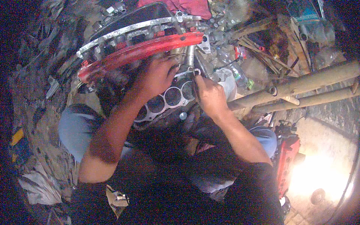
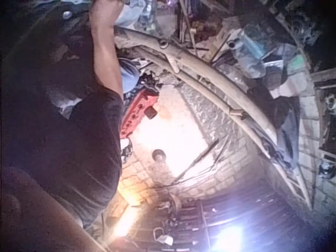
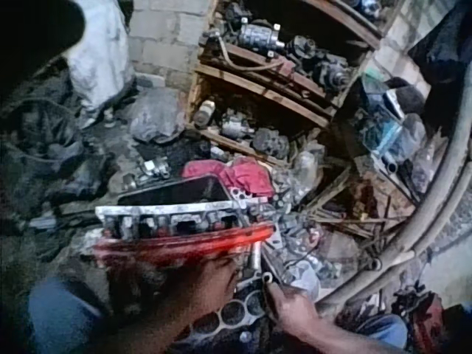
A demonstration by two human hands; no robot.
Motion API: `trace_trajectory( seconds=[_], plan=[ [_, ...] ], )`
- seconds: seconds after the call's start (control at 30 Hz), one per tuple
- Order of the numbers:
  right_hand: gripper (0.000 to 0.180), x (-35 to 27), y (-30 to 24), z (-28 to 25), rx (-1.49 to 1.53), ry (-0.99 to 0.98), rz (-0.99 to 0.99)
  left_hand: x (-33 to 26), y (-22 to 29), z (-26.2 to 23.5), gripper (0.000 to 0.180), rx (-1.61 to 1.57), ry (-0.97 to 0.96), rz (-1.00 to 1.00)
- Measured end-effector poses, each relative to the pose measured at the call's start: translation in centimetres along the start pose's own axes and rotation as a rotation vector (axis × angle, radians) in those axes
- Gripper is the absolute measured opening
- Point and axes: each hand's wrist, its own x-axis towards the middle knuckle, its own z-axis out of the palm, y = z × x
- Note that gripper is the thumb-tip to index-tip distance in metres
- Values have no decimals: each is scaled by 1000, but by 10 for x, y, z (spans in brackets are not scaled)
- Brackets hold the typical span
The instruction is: The person sits on the floor and works on a disassembled engine block. They place a head gasket onto the engine block, align it, and use a tool to clean or scrape the surface around the gasket and cylinder openings.
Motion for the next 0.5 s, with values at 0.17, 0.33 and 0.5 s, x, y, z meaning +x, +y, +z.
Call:
trace_trajectory(
  seconds=[0.17, 0.33, 0.5],
  plan=[
    [20, -7, 5, 8, 20, 178, -24, 3, 8, -5, 20, 44, -19, 17],
    [19, -8, 4, 2, 33, 197, -33, 5, 12, -10, 21, 108, -69, -9],
    [21, -1, 1, -4, 74, 145, 95, 2, 17, -13, 25, 168, -100, -53]
  ],
)
